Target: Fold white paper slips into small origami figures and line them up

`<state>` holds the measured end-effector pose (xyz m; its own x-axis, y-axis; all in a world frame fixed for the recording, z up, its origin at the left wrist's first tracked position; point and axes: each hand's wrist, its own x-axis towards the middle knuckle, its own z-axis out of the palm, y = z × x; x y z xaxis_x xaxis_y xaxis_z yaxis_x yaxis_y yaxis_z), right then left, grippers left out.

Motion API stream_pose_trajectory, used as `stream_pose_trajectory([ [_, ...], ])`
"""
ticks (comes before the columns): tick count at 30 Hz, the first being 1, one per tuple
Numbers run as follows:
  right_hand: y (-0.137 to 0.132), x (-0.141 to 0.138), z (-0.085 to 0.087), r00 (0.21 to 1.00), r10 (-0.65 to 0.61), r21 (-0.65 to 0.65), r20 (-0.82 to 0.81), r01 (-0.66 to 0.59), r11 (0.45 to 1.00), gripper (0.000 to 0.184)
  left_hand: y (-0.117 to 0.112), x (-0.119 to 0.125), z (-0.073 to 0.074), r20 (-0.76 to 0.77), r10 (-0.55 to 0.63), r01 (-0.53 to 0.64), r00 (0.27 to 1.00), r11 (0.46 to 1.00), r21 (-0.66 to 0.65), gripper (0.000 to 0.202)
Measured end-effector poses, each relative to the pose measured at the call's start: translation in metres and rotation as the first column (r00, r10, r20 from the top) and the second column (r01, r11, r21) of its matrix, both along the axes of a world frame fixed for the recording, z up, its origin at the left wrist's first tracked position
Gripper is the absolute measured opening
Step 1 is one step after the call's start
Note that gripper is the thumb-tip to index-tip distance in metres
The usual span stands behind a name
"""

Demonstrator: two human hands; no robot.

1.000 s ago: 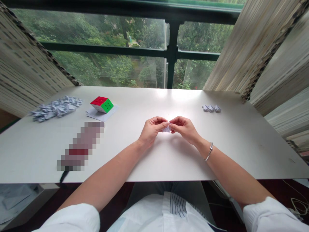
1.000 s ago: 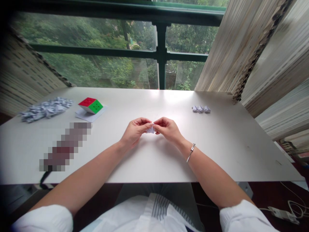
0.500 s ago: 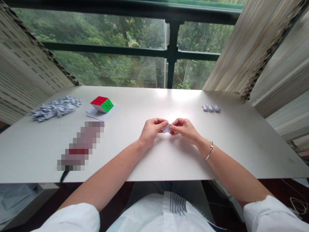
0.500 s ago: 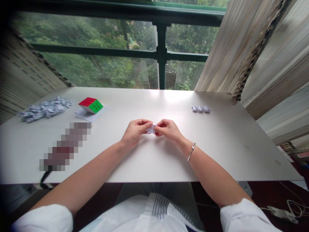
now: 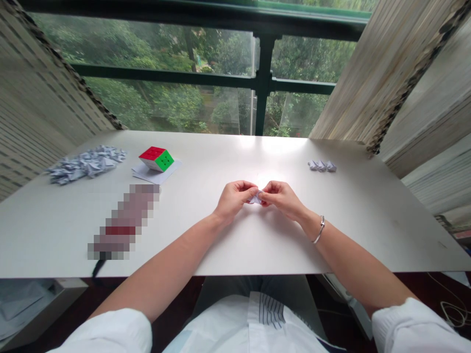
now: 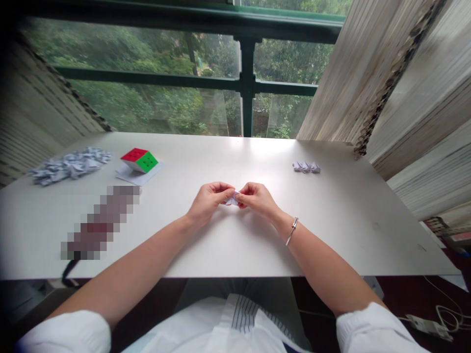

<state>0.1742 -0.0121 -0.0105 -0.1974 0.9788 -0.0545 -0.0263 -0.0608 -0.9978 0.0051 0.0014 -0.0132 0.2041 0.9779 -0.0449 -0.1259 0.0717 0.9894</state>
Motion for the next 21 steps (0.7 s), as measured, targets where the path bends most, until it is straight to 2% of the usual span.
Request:
stream_pose_trajectory([
  [5,0.000,-0.001,0.001,1.000,-0.003,-0.076,0.015,0.004,0.997,0.040,0.002,-0.001,-0.001,0.017,0.019,-0.019,1.000,1.000,0.017,0.025],
  [10,-0.001,-0.001,0.003,0.996,0.082,-0.130,0.037,-0.077,0.989,0.040,0.002,0.000,-0.001,0.045,0.042,-0.043,0.998,0.999,0.024,0.026],
  [15,0.001,0.001,-0.003,0.971,0.176,-0.056,0.163,-0.169,0.984,0.036,0.003,-0.001,-0.003,0.048,0.035,-0.036,0.998,0.999,0.022,0.026],
  [21,0.002,0.003,-0.011,0.916,0.137,0.079,0.376,-0.179,0.981,0.027,0.003,-0.002,-0.003,-0.014,-0.075,0.075,0.997,0.997,-0.014,0.028],
])
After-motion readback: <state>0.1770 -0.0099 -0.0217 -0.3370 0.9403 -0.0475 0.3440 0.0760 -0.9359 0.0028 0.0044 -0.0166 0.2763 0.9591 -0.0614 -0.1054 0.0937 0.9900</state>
